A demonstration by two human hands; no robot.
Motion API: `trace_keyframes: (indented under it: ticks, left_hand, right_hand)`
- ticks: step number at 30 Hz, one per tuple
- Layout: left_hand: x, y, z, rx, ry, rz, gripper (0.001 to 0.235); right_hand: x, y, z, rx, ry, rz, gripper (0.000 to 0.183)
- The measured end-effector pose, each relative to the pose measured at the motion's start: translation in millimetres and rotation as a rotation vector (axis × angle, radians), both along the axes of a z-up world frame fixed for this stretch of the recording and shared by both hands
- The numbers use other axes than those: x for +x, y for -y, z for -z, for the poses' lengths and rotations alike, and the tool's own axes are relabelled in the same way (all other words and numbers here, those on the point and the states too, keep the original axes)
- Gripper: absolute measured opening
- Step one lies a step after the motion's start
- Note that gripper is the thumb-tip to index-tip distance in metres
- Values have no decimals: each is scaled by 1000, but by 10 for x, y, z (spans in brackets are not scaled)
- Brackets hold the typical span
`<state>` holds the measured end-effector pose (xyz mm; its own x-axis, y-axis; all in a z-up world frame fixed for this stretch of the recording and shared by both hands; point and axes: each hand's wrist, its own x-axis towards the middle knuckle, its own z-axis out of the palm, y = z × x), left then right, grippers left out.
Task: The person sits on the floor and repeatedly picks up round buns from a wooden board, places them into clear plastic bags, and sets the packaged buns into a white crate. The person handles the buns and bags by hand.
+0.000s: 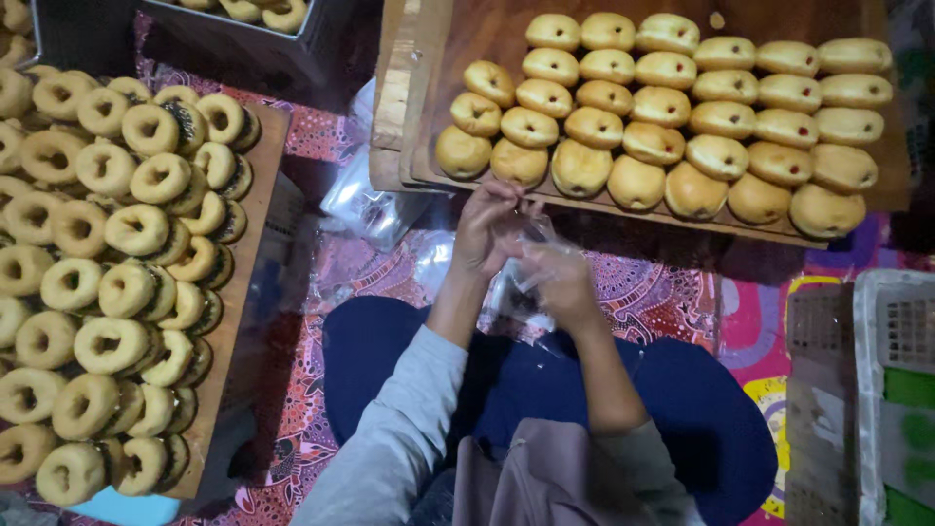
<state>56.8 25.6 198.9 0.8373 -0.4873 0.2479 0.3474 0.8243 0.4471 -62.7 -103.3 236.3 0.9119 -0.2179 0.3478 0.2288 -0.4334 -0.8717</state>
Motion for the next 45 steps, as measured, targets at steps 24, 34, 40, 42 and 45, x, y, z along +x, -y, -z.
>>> trace_keyframes:
  ticks: [24,34,40,42,45]
  left_hand:
    - [-147,-264,38,-260,-303,-177,40]
    - [-1056,-220,-352,1085,413,-560,41]
    - [-1186,-935,-886,1289,1300,-704,41]
    - [-1227,-1202,-1023,1273,1347,-952,59]
    - [-1292,-1650,-996,1350,1238,-962,28]
  right_hand:
    - [-173,-758,-525,-206,41,328,59]
    - [-10,-561,-524,-368,97,323,55]
    - [50,-648,-304,-255,35,119,45]
    - [14,-746,-311,-154,11,-69,46]
    - [-68,-941,-372,231,-278,-448,49]
